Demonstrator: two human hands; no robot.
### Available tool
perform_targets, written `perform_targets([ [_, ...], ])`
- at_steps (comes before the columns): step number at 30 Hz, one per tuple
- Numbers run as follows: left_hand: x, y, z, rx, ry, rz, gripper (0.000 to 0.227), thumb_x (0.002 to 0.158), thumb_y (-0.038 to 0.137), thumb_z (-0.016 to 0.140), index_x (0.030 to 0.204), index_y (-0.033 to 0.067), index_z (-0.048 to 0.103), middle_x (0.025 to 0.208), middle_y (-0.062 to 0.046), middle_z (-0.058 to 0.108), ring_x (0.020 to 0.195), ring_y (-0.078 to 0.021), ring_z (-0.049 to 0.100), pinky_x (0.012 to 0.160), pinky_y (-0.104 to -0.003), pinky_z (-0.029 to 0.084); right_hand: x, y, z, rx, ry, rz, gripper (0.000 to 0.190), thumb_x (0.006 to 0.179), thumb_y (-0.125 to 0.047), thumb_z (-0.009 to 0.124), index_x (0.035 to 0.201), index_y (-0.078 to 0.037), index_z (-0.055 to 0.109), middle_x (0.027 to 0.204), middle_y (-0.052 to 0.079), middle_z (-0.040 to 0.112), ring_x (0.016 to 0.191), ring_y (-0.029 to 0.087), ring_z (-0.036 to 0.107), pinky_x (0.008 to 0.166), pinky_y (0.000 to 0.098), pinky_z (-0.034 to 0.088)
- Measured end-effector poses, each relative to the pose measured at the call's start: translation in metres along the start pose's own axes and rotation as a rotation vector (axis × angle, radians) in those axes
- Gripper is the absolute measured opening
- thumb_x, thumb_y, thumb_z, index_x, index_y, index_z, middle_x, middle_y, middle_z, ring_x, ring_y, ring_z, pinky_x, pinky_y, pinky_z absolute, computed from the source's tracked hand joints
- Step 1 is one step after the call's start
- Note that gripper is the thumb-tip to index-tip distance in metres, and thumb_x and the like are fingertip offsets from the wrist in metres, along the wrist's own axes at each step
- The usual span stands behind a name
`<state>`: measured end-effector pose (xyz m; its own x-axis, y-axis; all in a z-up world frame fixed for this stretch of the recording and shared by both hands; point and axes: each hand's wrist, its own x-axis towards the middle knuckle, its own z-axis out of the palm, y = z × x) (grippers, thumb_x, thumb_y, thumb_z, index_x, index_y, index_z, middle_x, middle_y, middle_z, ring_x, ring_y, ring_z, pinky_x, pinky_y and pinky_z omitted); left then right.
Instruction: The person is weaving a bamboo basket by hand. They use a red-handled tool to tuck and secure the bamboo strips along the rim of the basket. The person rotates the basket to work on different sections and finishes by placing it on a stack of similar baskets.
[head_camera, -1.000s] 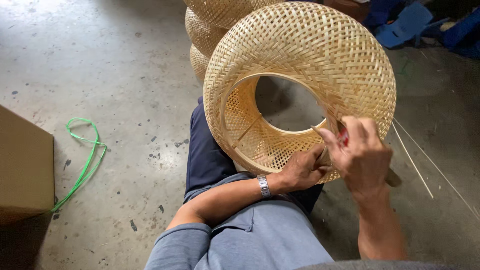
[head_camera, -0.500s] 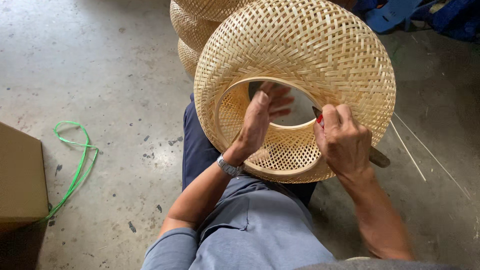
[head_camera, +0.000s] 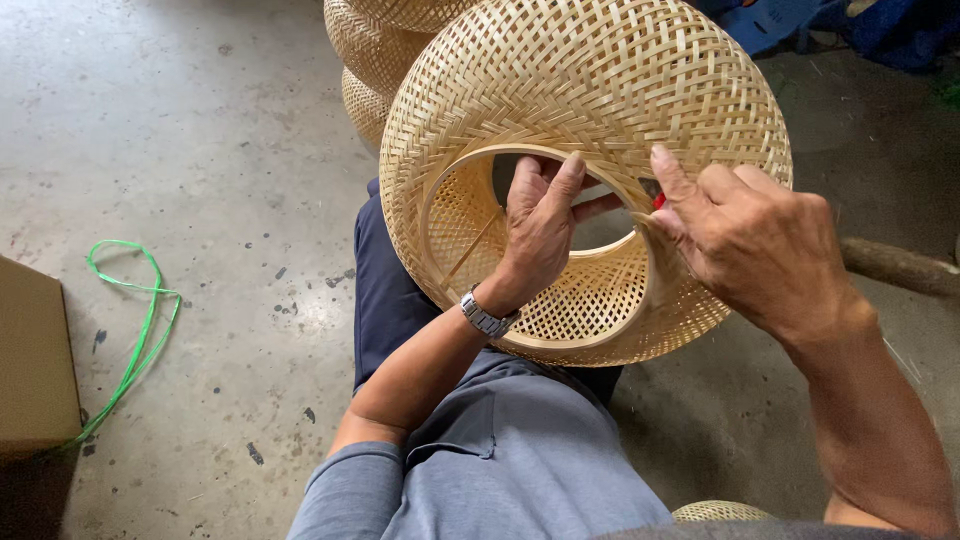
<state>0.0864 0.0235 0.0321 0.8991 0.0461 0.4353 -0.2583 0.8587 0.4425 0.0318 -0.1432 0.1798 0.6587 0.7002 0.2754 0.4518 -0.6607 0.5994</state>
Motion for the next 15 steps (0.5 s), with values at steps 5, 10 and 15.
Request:
perform_targets([
  [5,-0.004,0.005,0.004,0.02,-0.034,0.0,0.026,0.115,0.017,0.048,0.133,-0.0005,0.042,0.135,-0.018,0.058,0.122,-0.0292,0.065,0.101,-0.05,0.061,0.015,0.003,-0.008,-0.082,-0.012,-0.042,0.066,0.094,-0.051,0.064,0.148,-0.014,0.063,0.076,0.0,0.063,0.065,0.012,0.061,0.048,0.0254,0.052],
  [10,-0.006,0.005,0.005,0.016,-0.037,-0.014,0.03,0.115,0.018,0.048,0.136,-0.0007,0.042,0.137,-0.019,0.058,0.124,-0.0293,0.064,0.103,-0.049,0.06,0.02,0.004,-0.009,-0.067,-0.044,-0.049,0.068,0.095,-0.051,0.062,0.155,-0.019,0.059,0.077,0.0,0.062,0.063,0.012,0.061,0.047,0.0249,0.052],
  [15,-0.005,0.002,0.001,0.02,-0.021,-0.022,0.03,0.115,0.018,0.048,0.137,-0.0018,0.04,0.137,-0.02,0.056,0.124,-0.0301,0.064,0.102,-0.051,0.061,0.02,0.0,-0.012,-0.079,-0.041,-0.048,0.055,0.098,-0.049,0.057,0.149,-0.033,0.06,0.076,0.0,0.06,0.065,0.012,0.061,0.049,0.0264,0.053],
])
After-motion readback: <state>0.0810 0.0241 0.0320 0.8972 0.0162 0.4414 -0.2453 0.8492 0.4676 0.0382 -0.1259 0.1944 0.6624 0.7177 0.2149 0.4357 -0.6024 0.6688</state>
